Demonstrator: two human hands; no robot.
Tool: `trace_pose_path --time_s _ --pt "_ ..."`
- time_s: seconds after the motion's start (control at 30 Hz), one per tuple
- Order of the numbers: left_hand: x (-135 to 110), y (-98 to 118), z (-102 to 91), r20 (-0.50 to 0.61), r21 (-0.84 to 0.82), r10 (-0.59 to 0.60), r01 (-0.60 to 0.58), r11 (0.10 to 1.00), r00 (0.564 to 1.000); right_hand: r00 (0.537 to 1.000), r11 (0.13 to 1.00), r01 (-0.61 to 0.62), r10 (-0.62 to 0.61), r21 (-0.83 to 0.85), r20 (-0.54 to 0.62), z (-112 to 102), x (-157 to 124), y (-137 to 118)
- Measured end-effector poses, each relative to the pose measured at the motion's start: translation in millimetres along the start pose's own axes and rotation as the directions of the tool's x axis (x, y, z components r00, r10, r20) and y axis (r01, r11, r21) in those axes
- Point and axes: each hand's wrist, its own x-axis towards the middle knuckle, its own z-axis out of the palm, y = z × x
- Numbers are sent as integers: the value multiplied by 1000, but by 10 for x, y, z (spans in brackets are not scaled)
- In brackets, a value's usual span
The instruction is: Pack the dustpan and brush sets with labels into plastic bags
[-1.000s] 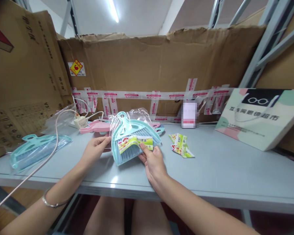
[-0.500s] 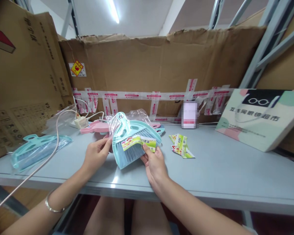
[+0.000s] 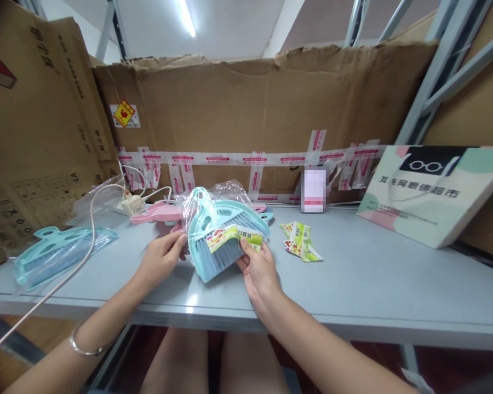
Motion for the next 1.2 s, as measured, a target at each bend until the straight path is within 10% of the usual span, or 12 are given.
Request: trace_pose_path --time_s 0.3,0.47,0.63,0.9,1.2 --pt "49 31 -7 -44 -252 -173 157 955 984 999 999 -40 40 10 -26 -6 -102 -14" --pt "229 5 -57 67 -614 -374 334 715 925 998 999 -37 38 -38 43 -44 -127 -57" --pt "540 -51 -123 -49 -769 -387 213 603 921 997 995 -38 43 -87 60 -63 -98 -62" --pt "488 -63 -120 -37 -749 -316 183 636 948 999 998 0 3 -67 32 -75 -49 -36" --pt "217 46 -25 244 -688 -287 374 621 926 1000 999 18 -18 -29 -15 -14 -33 13"
